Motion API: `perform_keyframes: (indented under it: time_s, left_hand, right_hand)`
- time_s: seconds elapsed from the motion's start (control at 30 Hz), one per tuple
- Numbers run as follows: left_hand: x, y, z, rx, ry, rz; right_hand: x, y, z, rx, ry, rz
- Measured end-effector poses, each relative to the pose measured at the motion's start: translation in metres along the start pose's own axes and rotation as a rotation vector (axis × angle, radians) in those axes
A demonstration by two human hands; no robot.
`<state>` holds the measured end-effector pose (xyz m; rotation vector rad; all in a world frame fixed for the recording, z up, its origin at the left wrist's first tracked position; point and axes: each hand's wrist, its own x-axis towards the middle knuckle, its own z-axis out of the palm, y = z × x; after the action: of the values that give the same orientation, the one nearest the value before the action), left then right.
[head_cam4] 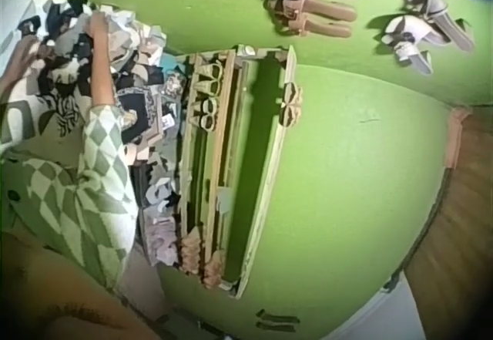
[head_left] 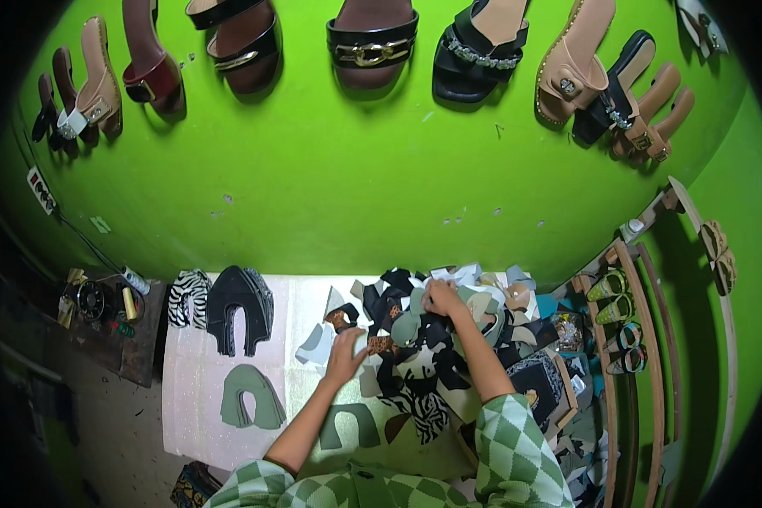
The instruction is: Organizing and sorting various pieces of leather or fabric used for shoe manufacturing.
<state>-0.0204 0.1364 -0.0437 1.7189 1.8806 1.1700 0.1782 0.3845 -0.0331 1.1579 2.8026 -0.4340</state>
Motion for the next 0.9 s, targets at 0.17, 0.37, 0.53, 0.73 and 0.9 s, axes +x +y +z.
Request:
perform_keyframes:
  time_s: [0.17, 0.37, 0.53, 0.73, 0.9]
  left_hand:
    - [-0.007, 0.003, -0.005, -0.203, 0.028, -0.109]
    - [-0.014, 0.043, -0.005, -0.598, -0.098, -0.248]
    - [-0.026, 0.035, 0.007, -0.589, -0.092, -0.252]
    - [-0.020, 0.040, -0.014, -0.345, 0.022, -0.129]
    - [-0.057, 0.029, -0.038, -0.582, -0.150, -0.356]
  right_hand:
    - [-0.029, -0.036, -0.027, 0.205, 0.203, -0.151]
    - [-0.096, -0.100, -0.024, 0.445, 0.162, -0.361]
    - [-0.138, -0.130, -0.003, 0.519, 0.115, -0.309]
    - [-0.158, -0.115, 0.007, 0.388, 0.215, -0.064]
    - [-0.170, -0.118, 0.048, 0.349, -0.077, -0.030]
